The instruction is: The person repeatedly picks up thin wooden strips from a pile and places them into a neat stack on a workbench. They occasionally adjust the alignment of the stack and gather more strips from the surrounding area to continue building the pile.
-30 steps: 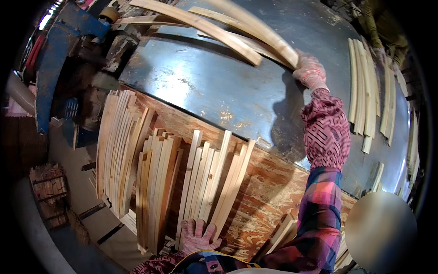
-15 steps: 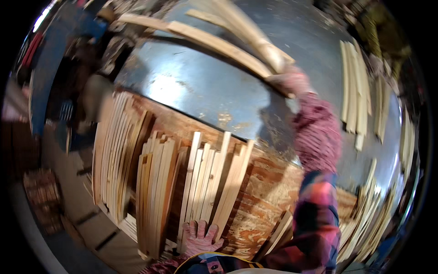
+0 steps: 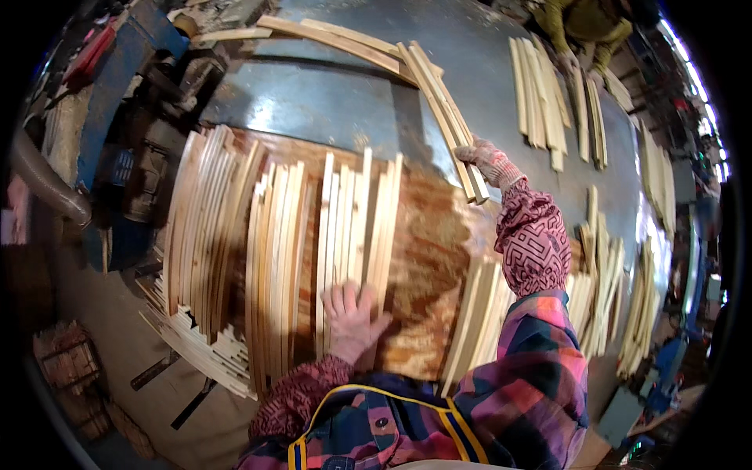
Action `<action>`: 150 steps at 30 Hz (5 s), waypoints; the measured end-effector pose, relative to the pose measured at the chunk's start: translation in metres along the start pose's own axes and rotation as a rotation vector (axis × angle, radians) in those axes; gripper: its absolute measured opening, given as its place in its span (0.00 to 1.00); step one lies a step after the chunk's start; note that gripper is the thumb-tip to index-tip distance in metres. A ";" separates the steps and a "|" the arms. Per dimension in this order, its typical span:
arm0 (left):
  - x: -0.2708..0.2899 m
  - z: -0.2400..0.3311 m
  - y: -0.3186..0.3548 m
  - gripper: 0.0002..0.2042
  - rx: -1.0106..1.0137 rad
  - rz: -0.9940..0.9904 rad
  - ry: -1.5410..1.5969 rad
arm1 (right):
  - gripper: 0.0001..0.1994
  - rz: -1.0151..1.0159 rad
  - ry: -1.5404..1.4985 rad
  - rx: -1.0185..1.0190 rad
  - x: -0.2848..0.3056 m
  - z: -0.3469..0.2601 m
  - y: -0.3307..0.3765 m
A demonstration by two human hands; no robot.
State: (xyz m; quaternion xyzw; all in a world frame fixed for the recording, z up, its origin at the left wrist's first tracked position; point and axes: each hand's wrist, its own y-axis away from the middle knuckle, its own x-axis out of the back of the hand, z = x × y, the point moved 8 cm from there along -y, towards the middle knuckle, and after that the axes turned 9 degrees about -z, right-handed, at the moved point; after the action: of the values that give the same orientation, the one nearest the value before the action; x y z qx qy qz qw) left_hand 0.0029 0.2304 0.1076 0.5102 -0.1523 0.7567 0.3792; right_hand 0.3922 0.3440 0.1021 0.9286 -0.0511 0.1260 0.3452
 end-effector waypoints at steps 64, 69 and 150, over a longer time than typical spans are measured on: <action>-0.024 -0.083 -0.015 0.40 0.489 -0.067 0.039 | 0.30 0.380 1.382 0.308 -0.026 -0.167 -0.257; -0.026 -0.085 -0.012 0.42 0.520 -0.104 0.081 | 0.23 0.235 1.385 0.266 -0.067 -0.200 -0.272; -0.071 -0.149 0.051 0.20 0.929 -0.622 -0.256 | 0.31 0.035 1.103 0.181 -0.053 -0.195 -0.276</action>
State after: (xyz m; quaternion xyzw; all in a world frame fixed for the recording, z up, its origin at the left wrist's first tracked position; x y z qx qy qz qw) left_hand -0.1183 0.2587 -0.0119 0.7318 0.3087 0.5292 0.2987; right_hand 0.3521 0.6804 0.0566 0.7500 0.1328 0.6029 0.2373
